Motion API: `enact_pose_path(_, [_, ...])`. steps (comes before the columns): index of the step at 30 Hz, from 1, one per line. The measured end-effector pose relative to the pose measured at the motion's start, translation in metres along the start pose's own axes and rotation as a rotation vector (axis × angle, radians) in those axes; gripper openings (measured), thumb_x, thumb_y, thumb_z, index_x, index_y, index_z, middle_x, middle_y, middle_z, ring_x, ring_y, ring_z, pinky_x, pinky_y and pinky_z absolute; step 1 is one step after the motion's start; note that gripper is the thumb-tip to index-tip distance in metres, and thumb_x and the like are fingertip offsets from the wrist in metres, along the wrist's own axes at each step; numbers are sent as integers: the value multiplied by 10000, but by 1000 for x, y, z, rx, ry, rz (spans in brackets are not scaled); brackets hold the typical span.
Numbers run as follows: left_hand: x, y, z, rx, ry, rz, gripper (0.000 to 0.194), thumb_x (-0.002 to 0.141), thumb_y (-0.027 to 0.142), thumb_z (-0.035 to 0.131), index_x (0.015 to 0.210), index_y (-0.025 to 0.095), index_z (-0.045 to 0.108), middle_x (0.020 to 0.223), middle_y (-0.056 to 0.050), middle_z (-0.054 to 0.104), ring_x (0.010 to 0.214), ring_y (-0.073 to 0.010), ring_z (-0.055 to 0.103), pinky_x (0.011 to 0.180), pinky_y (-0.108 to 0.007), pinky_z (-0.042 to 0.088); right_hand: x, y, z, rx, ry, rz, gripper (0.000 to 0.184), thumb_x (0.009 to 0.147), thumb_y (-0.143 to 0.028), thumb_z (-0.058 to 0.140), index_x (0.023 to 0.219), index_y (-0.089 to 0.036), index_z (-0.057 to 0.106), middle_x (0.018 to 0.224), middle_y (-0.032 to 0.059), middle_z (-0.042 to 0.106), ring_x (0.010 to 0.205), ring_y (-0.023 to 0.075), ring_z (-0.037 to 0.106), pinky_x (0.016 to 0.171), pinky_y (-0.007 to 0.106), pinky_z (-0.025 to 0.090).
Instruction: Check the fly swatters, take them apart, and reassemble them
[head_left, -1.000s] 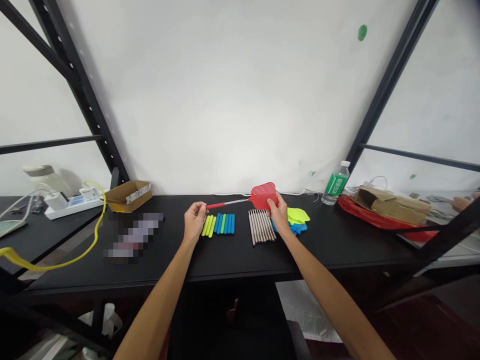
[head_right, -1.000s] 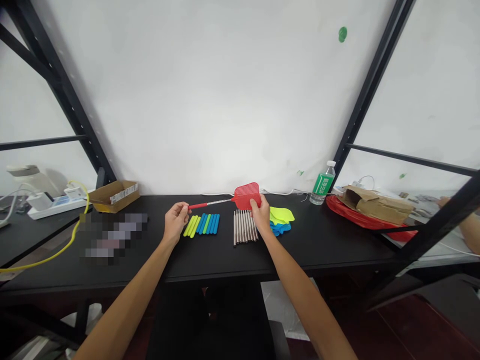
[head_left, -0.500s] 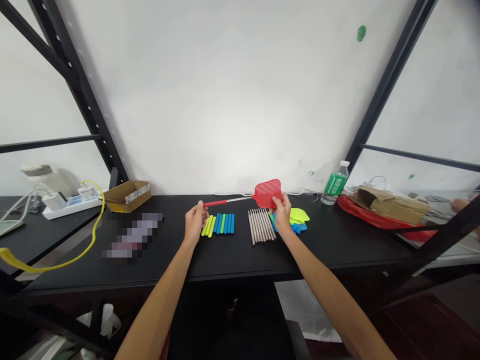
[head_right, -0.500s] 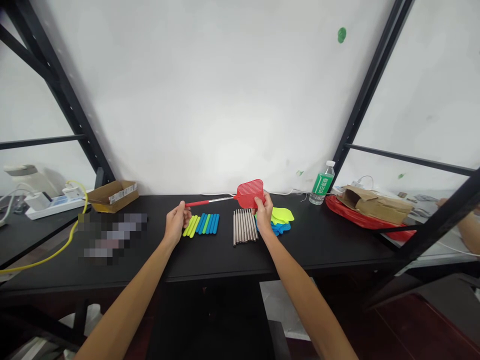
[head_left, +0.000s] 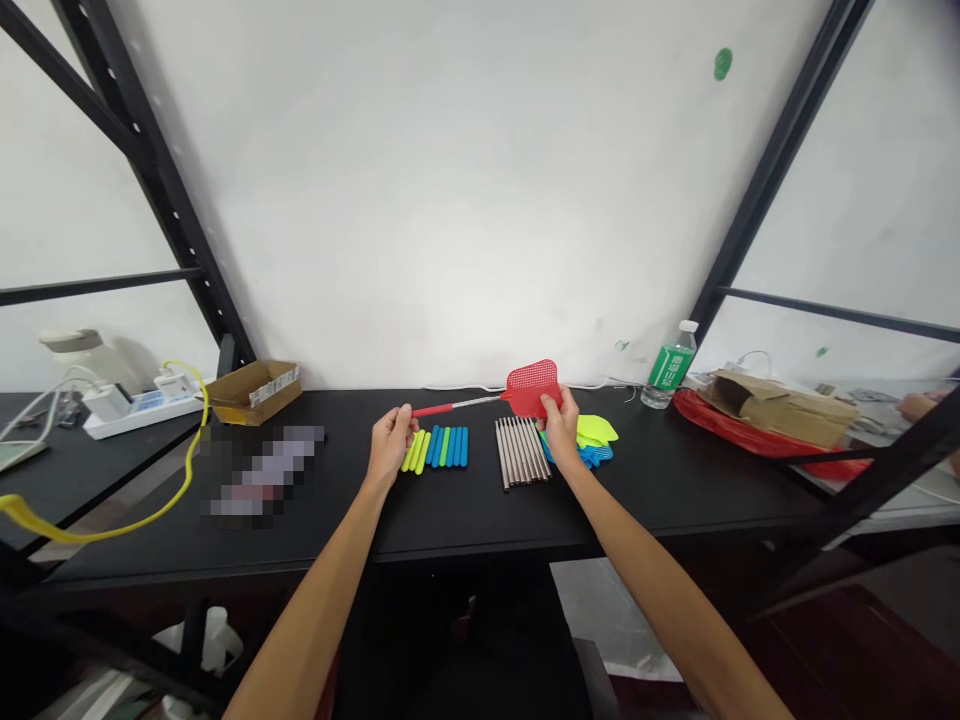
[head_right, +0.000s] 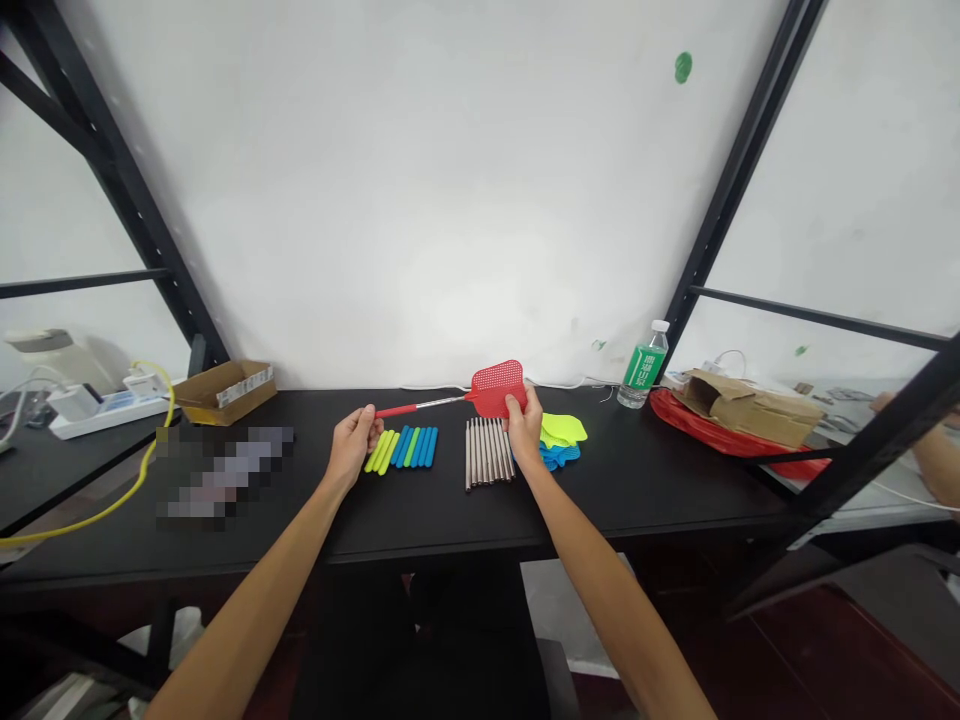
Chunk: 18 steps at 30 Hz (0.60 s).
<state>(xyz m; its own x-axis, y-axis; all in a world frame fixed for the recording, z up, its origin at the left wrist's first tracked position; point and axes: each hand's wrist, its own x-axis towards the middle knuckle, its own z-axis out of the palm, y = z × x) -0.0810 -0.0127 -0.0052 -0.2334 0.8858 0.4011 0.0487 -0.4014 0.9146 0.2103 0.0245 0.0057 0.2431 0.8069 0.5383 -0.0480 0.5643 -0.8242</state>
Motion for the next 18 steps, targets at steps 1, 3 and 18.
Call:
enact_pose_path(1, [0, -1, -1, 7, -3, 5, 436, 911, 545, 541, 680, 176, 552, 508, 45, 408, 443, -73, 354, 426, -203, 261, 0, 0, 0, -11, -1, -4, 179, 877, -399, 531, 953, -238, 513, 696, -39, 500, 412, 84, 375, 377, 239, 321])
enact_pose_path(3, [1, -2, -2, 21, -9, 9, 423, 911, 539, 542, 695, 176, 558, 500, 49, 402, 441, -75, 352, 428, -202, 259, 0, 1, 0, -36, -1, -11, 192, 883, -410, 521, 966, -237, 515, 711, -36, 508, 412, 82, 374, 378, 240, 325])
enact_pose_path(18, [6, -12, -4, 20, -16, 46, 307, 847, 476, 624, 832, 170, 596, 730, -10, 623, 465, -60, 370, 428, -199, 256, -2, 1, -2, -135, 33, 11, 237, 876, -407, 505, 1017, -223, 552, 701, -17, 535, 426, 106, 399, 391, 255, 341])
